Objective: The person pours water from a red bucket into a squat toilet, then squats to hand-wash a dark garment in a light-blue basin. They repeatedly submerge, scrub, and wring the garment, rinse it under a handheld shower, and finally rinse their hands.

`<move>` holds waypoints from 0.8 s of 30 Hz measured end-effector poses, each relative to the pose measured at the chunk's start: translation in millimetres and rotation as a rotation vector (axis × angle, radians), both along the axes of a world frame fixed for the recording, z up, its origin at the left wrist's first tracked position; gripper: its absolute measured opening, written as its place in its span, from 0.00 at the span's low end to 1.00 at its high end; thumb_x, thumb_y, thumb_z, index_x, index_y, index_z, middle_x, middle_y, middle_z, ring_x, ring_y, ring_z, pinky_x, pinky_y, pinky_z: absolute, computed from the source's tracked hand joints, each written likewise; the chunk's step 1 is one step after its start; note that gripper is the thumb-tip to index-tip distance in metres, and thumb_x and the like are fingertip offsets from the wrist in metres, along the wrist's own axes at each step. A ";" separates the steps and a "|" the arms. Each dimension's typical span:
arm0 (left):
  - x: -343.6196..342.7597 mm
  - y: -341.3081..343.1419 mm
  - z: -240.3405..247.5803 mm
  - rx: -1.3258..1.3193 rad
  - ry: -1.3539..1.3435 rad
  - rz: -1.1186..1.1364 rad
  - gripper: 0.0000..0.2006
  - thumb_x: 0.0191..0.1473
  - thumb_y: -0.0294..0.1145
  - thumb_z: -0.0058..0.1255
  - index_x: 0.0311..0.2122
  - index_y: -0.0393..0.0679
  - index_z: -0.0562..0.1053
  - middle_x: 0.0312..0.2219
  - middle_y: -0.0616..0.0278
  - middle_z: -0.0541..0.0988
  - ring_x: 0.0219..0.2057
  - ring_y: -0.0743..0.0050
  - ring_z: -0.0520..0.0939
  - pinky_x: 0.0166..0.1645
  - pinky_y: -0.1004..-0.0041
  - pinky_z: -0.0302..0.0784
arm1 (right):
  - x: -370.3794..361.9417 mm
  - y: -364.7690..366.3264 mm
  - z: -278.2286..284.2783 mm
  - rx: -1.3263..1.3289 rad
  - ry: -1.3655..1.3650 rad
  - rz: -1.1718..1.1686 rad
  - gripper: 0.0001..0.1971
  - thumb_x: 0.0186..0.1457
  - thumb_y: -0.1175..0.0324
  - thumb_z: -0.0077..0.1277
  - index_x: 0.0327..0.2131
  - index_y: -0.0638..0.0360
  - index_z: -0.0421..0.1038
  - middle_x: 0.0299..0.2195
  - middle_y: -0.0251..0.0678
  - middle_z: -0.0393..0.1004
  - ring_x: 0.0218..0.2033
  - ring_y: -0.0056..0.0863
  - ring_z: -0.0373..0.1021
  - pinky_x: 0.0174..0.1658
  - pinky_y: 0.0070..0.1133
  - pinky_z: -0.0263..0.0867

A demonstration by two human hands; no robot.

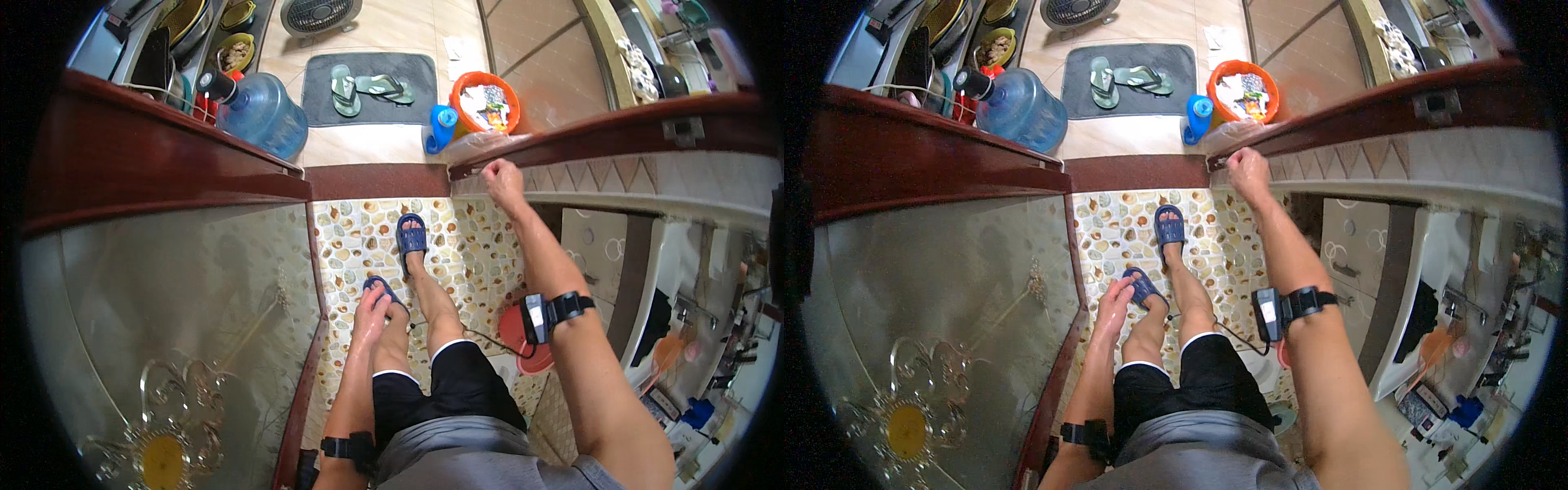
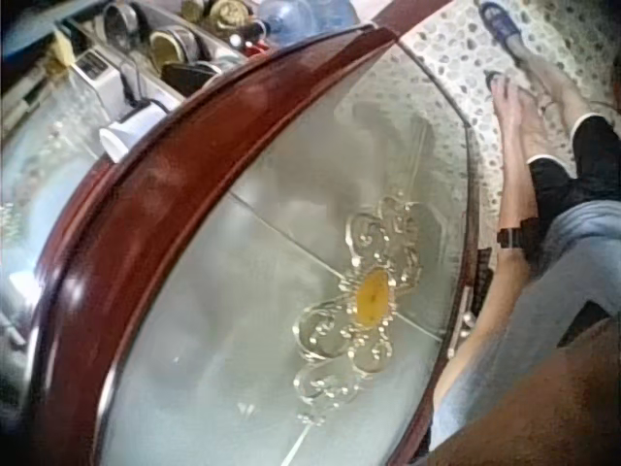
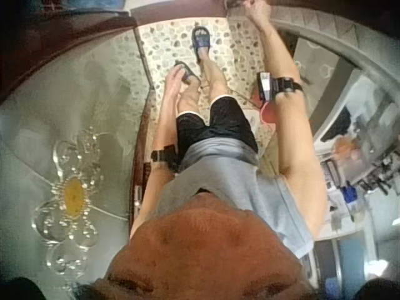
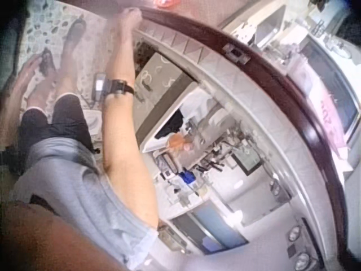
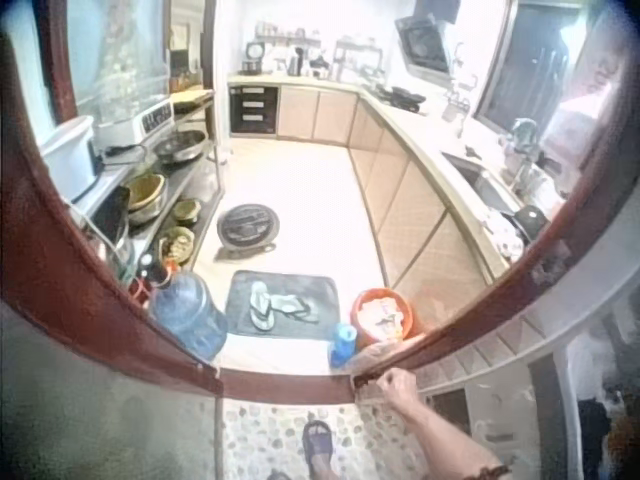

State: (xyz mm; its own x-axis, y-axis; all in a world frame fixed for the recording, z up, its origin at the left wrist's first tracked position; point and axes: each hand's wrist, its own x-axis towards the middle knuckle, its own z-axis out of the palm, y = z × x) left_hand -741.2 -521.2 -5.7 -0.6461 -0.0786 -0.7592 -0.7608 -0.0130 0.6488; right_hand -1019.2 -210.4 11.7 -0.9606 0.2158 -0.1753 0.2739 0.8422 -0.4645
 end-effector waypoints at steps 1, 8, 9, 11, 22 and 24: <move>-7.0 -3.5 0.4 0.006 -0.012 0.021 0.22 0.57 0.37 0.52 0.53 0.35 0.72 0.60 0.41 0.64 0.66 0.52 0.58 0.65 0.65 0.56 | -23.8 0.3 3.5 0.059 0.006 0.030 0.10 0.52 0.64 0.50 0.29 0.60 0.77 0.29 0.50 0.78 0.34 0.48 0.76 0.39 0.38 0.70; -56.2 -14.3 -2.6 0.119 -0.118 0.188 0.20 0.58 0.30 0.49 0.54 0.33 0.71 0.62 0.43 0.61 0.64 0.57 0.60 0.64 0.68 0.57 | -165.6 13.1 3.9 0.433 -0.254 -0.100 0.14 0.55 0.64 0.47 0.39 0.61 0.78 0.41 0.49 0.78 0.44 0.46 0.75 0.46 0.38 0.70; -60.8 -14.3 -6.1 0.135 -0.137 0.208 0.20 0.59 0.30 0.48 0.54 0.31 0.70 0.62 0.44 0.60 0.64 0.58 0.61 0.64 0.68 0.57 | -180.7 19.9 -0.2 0.427 -0.274 -0.117 0.14 0.55 0.64 0.48 0.39 0.61 0.78 0.42 0.49 0.78 0.45 0.45 0.75 0.47 0.37 0.70; -68.5 -12.5 -16.3 0.082 -0.120 0.167 0.19 0.60 0.37 0.49 0.54 0.44 0.71 0.42 0.74 0.72 0.36 0.87 0.67 0.38 0.80 0.63 | -208.6 35.6 -13.5 0.433 -0.294 -0.143 0.14 0.54 0.64 0.48 0.40 0.62 0.77 0.43 0.49 0.77 0.46 0.45 0.74 0.48 0.37 0.70; -101.2 5.1 -25.7 0.147 -0.300 0.248 0.23 0.59 0.41 0.49 0.58 0.47 0.68 0.52 0.68 0.70 0.52 0.73 0.68 0.53 0.61 0.63 | -258.4 98.8 -81.1 0.417 -0.377 -0.032 0.14 0.52 0.66 0.48 0.39 0.63 0.76 0.42 0.53 0.77 0.46 0.47 0.74 0.47 0.35 0.70; -110.2 6.6 -12.6 0.181 -0.329 0.278 0.23 0.59 0.41 0.49 0.59 0.48 0.68 0.52 0.68 0.70 0.52 0.73 0.68 0.54 0.61 0.63 | -251.8 90.4 -87.5 0.320 -0.330 -0.073 0.15 0.51 0.66 0.49 0.41 0.64 0.75 0.41 0.53 0.77 0.45 0.47 0.74 0.46 0.35 0.70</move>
State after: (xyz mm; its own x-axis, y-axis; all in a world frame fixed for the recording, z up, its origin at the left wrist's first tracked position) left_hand -851.4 -514.6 -18.2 -0.3417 -0.0619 -0.9378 -0.8776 -0.3358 0.3420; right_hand -1270.9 -120.0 -75.8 -0.8448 0.3737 -0.3829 0.4271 0.9021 -0.0619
